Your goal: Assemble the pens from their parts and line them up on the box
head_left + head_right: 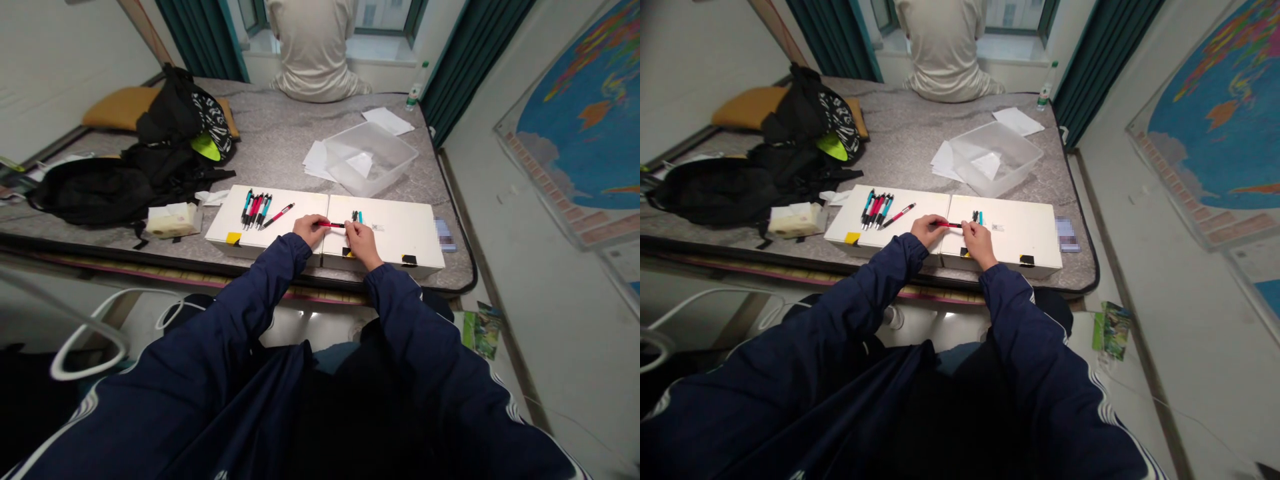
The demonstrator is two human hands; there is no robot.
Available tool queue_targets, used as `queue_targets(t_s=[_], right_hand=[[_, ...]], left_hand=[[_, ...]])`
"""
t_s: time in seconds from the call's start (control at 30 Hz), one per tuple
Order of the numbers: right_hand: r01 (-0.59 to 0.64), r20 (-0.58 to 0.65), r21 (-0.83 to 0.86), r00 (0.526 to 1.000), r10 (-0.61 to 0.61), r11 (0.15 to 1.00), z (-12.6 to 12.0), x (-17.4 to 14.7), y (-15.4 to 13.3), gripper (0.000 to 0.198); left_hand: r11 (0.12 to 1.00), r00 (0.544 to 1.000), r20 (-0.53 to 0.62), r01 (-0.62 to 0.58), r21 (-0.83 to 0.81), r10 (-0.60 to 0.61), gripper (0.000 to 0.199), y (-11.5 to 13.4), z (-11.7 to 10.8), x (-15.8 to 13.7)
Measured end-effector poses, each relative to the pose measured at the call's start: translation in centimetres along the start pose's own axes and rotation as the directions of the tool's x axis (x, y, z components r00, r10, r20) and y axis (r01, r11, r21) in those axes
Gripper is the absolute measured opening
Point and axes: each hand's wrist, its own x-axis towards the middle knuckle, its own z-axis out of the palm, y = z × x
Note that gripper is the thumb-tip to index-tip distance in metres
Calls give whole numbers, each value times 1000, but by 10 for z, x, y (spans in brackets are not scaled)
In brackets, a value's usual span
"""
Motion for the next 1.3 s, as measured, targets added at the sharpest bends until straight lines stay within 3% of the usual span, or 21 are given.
queue_targets(t_s=[0.33, 0.83, 1.0, 1.3], right_hand=[[52, -18, -52, 998, -53, 997, -2, 0, -2, 49], [15, 6, -19, 1000, -15, 1000, -2, -1, -1, 51], [5, 5, 25, 1000, -5, 1000, -2, -1, 3, 49], [-75, 33, 103, 997, 72, 992, -1, 0, 3, 45]], left_hand=[[999, 1000, 7, 28, 33, -28, 22, -4, 3, 1], [999, 1000, 4, 26, 24, -26, 22, -4, 3, 0], [1000, 1000, 19, -25, 11, 25, 20, -1, 0, -1], [995, 998, 58, -34, 91, 29, 28, 4, -1, -1]])
